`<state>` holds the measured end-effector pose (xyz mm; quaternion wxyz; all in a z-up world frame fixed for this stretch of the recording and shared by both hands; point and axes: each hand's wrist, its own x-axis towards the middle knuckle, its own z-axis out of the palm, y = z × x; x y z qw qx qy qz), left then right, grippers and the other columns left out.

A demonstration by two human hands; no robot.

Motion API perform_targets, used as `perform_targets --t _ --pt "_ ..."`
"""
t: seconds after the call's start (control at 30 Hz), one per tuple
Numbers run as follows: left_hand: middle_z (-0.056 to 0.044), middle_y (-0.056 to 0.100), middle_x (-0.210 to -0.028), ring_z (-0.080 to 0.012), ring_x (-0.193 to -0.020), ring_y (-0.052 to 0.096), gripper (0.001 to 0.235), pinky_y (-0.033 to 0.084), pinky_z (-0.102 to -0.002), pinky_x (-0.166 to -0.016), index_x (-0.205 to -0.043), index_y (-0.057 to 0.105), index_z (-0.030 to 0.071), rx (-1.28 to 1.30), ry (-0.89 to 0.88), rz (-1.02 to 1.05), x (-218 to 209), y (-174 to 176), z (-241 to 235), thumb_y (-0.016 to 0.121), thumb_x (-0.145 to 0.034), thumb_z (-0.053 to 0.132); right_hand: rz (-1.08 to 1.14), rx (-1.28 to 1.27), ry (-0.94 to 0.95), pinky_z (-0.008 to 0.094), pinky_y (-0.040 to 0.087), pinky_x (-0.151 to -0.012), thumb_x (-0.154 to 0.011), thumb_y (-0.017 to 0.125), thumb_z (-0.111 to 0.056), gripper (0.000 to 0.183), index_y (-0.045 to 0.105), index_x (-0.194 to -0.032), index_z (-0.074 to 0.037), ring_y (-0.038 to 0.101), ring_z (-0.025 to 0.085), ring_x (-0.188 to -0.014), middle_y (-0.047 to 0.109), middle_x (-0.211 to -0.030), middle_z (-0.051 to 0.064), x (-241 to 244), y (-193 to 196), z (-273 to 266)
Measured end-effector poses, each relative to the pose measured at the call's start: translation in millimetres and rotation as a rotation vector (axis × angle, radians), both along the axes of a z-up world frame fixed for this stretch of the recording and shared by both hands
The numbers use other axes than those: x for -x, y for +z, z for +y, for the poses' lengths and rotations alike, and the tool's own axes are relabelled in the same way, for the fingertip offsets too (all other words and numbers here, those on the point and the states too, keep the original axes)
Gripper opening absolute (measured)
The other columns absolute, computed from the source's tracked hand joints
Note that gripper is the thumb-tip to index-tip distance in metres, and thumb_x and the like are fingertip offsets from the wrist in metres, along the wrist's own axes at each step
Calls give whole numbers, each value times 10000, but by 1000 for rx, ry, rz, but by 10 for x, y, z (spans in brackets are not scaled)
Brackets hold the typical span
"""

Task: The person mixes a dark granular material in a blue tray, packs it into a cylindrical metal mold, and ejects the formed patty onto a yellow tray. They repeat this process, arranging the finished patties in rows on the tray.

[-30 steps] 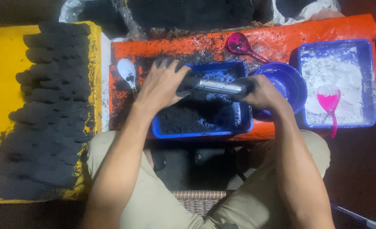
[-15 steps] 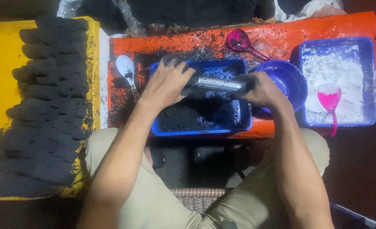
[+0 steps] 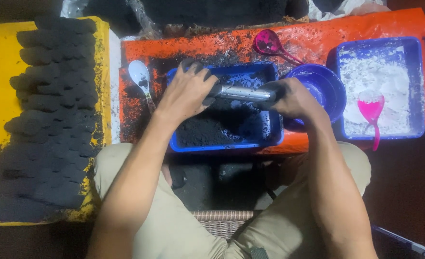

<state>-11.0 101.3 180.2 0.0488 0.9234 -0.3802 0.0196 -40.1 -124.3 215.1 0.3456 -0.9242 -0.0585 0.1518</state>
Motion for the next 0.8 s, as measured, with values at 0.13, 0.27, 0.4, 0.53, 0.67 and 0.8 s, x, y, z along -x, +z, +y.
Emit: perform_targets --t 0.13,0.27,0.4,0.53,0.67,0.8 --pt "-194 571 -936 -375 -972 513 589 303 -540 -873 -1037 549 39 -10 -11 -16 11 37 -8 773 -498 118 -6 17 -23 370 439 -609 -582 619 -104 164 626 -724 -23 588 327 -651 595 -615 161 11 19 26" --pt "-199 572 -932 -385 -973 511 578 310 -562 -853 -1037 552 34 -5 20 -2 -7 -21 3 769 -508 118 5 -19 15 408 432 -656 -615 648 -139 255 623 -827 1 573 378 -725 602 -719 206 -9 -3 -35" --pt "-210 567 -958 -396 -969 511 582 305 -573 -842 -1051 555 39 20 46 -17 -38 -40 39 768 -515 120 55 -34 29 448 416 -777 -646 645 -151 358 611 -971 -3 548 419 -874 605 -865 240 23 47 -39" --pt "-196 573 -954 -381 -970 515 553 304 -556 -853 -1030 568 47 5 59 -54 -40 -6 77 772 -524 137 77 -19 6 441 414 -792 -673 644 -182 362 607 -1001 -32 553 401 -885 607 -890 223 16 16 -65" --pt "-199 571 -962 -386 -967 514 544 298 -555 -859 -1030 568 40 1 81 -33 -15 36 101 760 -528 123 95 140 -2 431 432 -776 -637 670 -248 389 613 -995 -105 558 352 -891 618 -879 159 -58 -147 -100" --pt "-203 559 -992 -386 -982 501 548 297 -551 -858 -1062 555 49 26 88 2 -41 -12 122 741 -552 122 170 407 13 395 459 -773 -622 683 -344 362 639 -941 -180 587 302 -877 644 -855 98 -137 -361 -161"
